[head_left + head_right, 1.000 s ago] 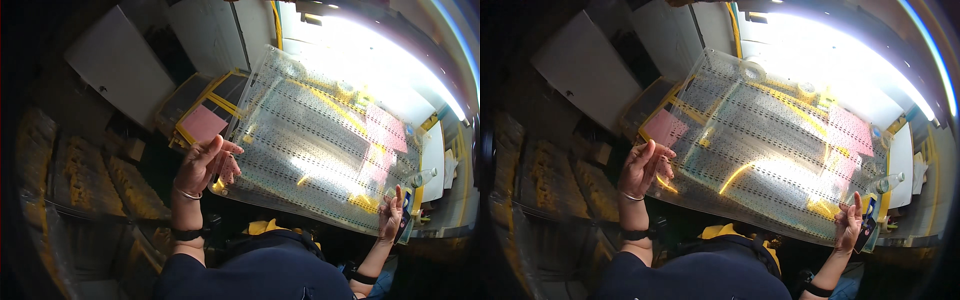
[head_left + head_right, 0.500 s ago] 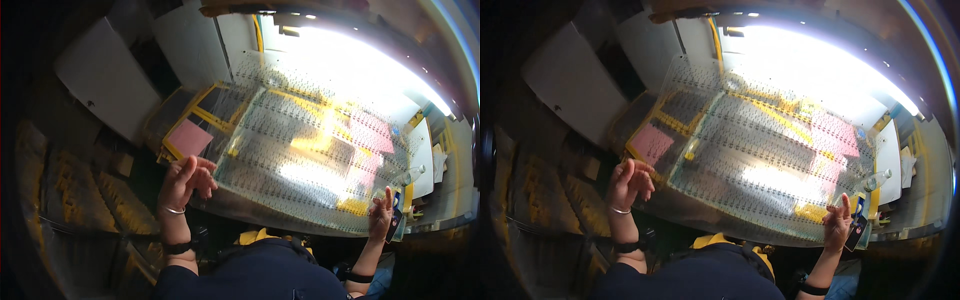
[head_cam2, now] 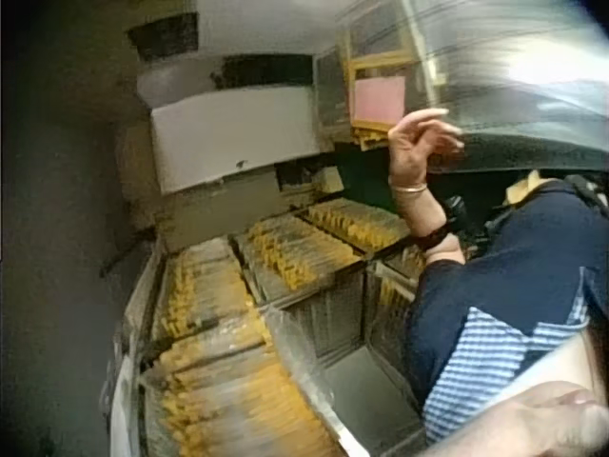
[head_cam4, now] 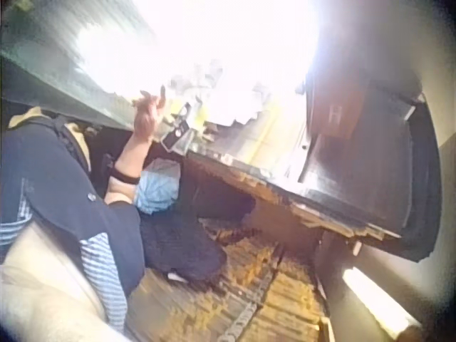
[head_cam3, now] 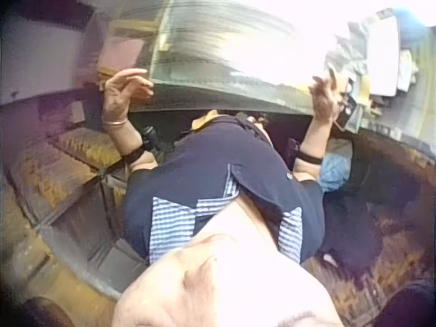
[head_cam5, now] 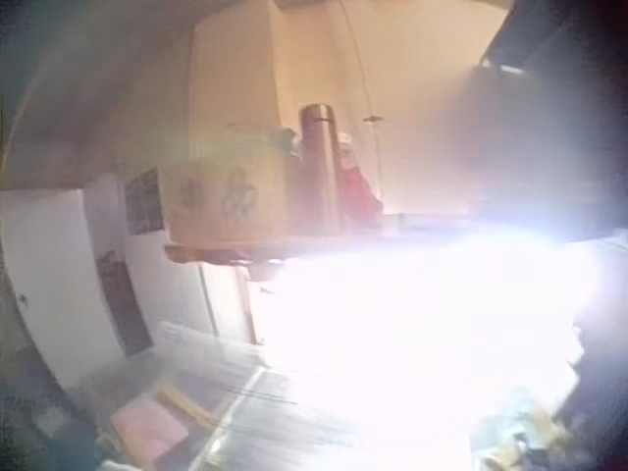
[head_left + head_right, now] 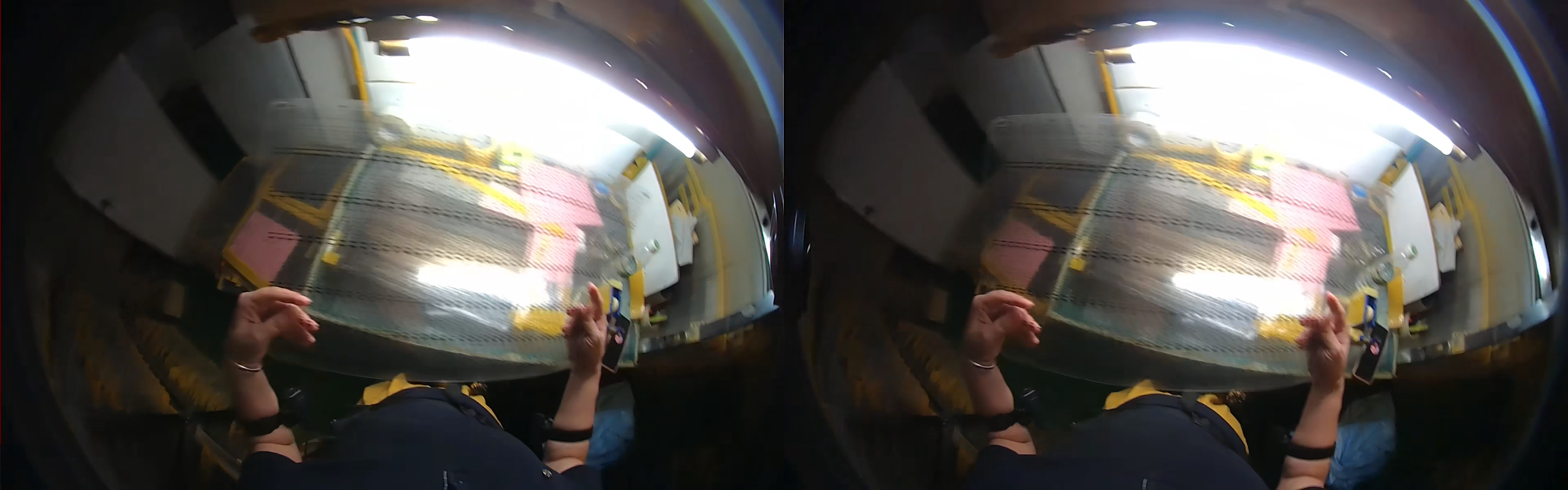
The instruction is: Inspecting and sorting stamped metal sheets into plastic protective sleeves at a workstation.
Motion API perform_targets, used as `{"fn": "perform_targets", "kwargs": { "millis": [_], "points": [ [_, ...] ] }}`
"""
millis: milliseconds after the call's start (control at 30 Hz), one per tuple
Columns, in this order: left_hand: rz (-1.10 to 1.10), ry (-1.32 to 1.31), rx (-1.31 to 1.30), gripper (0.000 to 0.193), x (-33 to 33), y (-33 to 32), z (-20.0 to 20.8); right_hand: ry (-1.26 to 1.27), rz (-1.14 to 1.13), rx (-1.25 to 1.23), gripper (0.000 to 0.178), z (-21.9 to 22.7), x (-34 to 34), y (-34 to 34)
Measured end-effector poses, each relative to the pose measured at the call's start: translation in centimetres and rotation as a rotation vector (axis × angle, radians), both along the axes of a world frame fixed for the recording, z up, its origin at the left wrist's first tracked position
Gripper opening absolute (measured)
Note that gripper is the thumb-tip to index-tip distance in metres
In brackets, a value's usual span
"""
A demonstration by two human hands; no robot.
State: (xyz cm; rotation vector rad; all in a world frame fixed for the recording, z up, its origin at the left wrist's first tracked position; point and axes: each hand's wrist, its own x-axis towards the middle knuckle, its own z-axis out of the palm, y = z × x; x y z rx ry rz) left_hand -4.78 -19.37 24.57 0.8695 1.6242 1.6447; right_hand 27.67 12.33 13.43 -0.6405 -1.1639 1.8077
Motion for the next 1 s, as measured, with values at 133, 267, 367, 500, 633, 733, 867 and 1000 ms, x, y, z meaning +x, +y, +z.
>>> {"fn": "perform_targets", "kwargs": {
  "millis": [133, 267, 367, 500, 633, 733, 867, 1000],
  "points": [
    [0.288, -0.122, -0.088, 0.025, -0.9, -0.2, -1.6, 0.161, 0.249, -0.142, 0.053, 0.3, -1.8, 0.4],
    [0.436, -0.235, -0.029, 0.024, -3.4, -2.0, -3.9, -0.431, 0.177, -0.079, 0.047, -4.6, -2.7, 2.1],
    [0.507, -0.223, -0.051, 0.024, -4.7, -2.0, -5.3, -0.764, 0.262, -0.026, 0.051, -10.2, -2.2, 2.2],
    [0.689, -0.220, -0.104, 0.024, -5.7, -2.3, -6.9, -1.031, 0.259, -0.093, 0.055, -12.0, -3.6, -0.1],
    [0.742, -0.259, -0.097, 0.023, -5.0, -2.7, -7.6, -1.032, -0.009, 0.070, 0.066, -14.4, -5.4, -1.7],
    [0.729, -0.306, -0.094, 0.022, -4.3, -2.3, -7.9, -1.130, -0.028, 0.152, 0.063, -16.0, -5.9, -1.8],
    [0.727, -0.345, -0.021, 0.022, -3.6, -1.1, -7.1, -0.808, -0.017, -0.180, 0.056, -12.9, -6.4, -2.8],
    [0.720, -0.317, -0.018, 0.022, -3.3, -1.0, -6.9, -0.651, -0.048, -0.209, 0.034, -13.3, -5.4, -2.2]
  ]
}}
